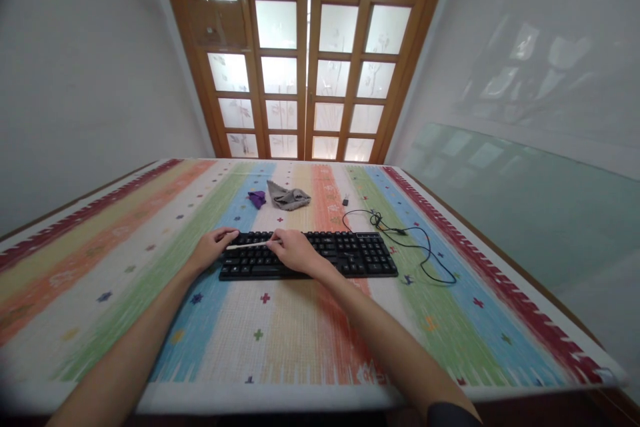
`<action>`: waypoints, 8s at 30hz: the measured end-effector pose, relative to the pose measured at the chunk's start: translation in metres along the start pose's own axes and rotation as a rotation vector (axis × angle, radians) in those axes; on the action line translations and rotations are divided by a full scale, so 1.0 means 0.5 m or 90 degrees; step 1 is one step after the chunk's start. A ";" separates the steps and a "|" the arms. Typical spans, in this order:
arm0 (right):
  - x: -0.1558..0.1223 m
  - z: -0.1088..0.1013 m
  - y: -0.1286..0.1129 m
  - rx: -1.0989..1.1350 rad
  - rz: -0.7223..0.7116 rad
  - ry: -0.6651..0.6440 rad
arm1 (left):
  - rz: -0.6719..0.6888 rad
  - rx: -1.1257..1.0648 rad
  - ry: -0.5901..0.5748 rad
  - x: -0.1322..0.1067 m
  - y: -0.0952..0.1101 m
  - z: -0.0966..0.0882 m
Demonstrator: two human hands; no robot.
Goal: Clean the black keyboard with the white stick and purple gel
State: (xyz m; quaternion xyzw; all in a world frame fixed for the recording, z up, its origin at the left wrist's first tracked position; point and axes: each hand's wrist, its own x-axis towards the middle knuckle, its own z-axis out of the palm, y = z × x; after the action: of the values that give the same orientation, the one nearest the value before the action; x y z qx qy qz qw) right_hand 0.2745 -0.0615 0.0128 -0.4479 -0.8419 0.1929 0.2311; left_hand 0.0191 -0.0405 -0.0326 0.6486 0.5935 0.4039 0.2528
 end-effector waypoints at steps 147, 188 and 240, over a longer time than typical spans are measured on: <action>-0.363 -0.383 0.379 -0.091 0.402 0.125 | 0.001 0.063 0.001 0.003 -0.013 -0.003; 0.004 0.000 -0.033 0.028 0.056 -0.066 | -0.014 -0.062 -0.011 0.010 -0.012 0.005; -0.062 -0.055 0.055 -0.113 0.116 -0.071 | -0.019 -0.037 -0.019 0.009 -0.016 0.003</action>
State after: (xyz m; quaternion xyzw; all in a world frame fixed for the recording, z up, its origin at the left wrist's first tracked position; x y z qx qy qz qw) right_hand 0.3237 -0.0698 0.0140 -0.5299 -0.8229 0.1627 0.1247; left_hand 0.0155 -0.0344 -0.0388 0.6380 0.5872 0.4075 0.2864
